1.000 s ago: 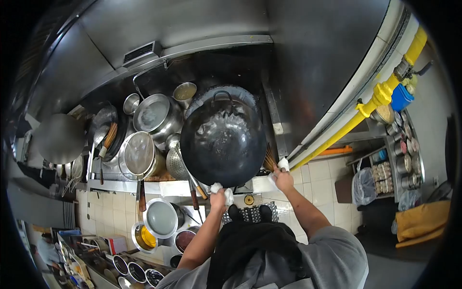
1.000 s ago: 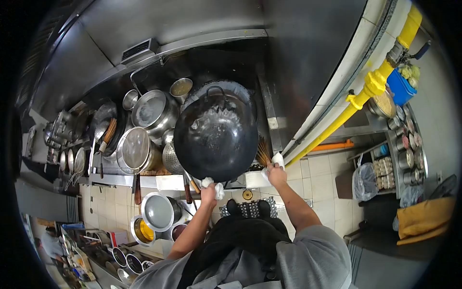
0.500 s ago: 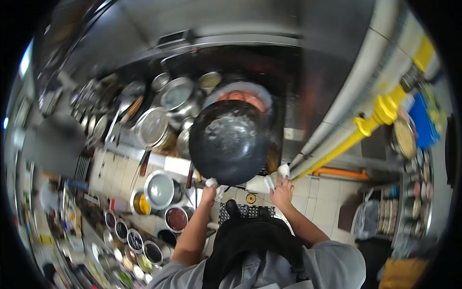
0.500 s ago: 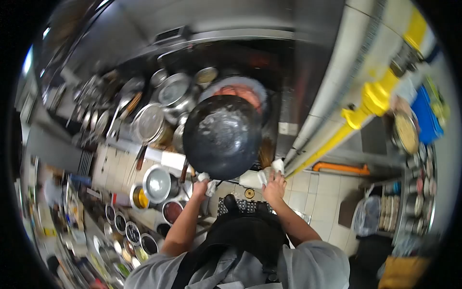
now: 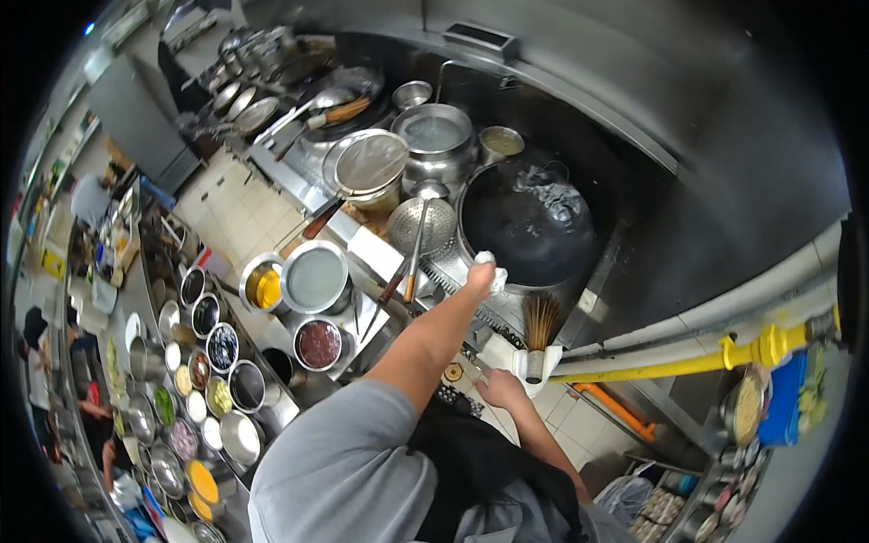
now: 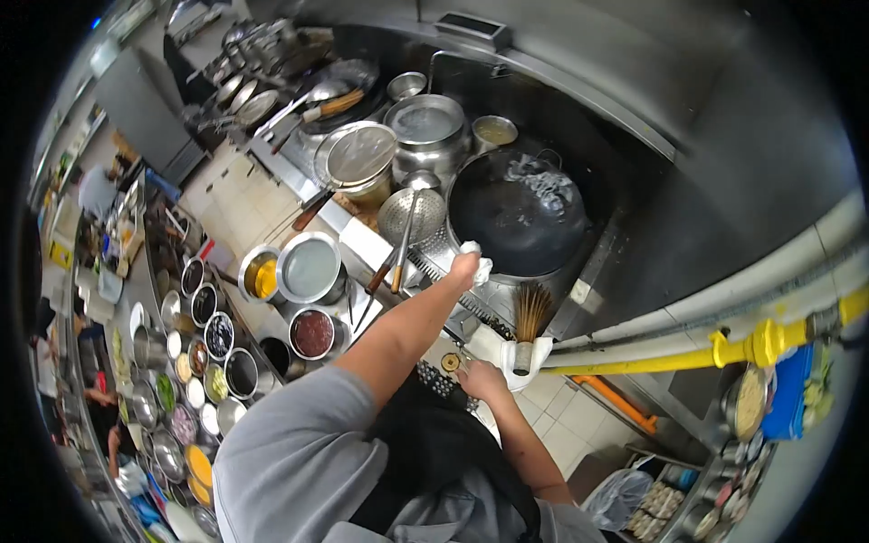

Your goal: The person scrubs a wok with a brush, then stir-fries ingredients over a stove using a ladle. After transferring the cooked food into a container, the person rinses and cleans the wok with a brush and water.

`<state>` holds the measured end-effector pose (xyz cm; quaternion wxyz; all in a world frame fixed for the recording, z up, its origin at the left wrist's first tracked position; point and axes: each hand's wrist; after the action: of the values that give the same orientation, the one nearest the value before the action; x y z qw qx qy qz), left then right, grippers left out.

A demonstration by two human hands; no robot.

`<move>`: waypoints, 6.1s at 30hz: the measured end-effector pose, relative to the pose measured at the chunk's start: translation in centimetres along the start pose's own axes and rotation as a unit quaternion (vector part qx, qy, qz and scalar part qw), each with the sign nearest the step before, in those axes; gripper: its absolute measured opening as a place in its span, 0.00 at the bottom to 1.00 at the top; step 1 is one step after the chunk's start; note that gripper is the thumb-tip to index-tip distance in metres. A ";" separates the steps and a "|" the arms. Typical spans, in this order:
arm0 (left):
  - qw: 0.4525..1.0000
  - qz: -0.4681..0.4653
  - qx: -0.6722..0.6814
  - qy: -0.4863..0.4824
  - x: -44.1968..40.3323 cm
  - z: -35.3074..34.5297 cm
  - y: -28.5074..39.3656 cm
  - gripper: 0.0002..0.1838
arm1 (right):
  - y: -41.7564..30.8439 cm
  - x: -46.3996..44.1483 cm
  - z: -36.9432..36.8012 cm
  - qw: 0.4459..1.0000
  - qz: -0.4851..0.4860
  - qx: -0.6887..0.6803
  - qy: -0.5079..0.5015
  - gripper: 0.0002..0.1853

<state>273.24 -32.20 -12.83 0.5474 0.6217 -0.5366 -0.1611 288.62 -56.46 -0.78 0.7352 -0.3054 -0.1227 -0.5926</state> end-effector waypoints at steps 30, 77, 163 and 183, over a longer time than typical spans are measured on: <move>0.986 -0.049 -0.161 0.000 12.2 33.1 22.8 0.20 | -18.9 -32.7 17.7 0.775 -0.033 -0.630 -0.043 0.19; 0.962 -0.136 -0.234 0.032 17.7 24.8 18.8 0.16 | -21.8 -47.5 27.7 0.972 -0.034 -0.224 0.060 0.12; 0.992 0.020 -0.124 -0.021 13.8 24.3 21.9 0.17 | -17.6 -26.6 18.3 0.881 -0.104 -0.389 0.247 0.19; 0.996 0.047 -0.008 -0.081 7.7 24.3 23.5 0.15 | -20.5 -21.6 8.3 0.906 -0.073 -0.288 0.301 0.16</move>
<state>245.38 -46.91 1.72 0.5139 0.5763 -0.6065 -0.1896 264.92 -36.59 0.21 0.5716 -0.3009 0.2589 -0.7181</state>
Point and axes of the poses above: each hand's wrist, its own x-axis away from the middle knuckle, its own z-axis out of the back of the hand, y = z × x, and after that the axes turned 12 degrees about -z, right-handed
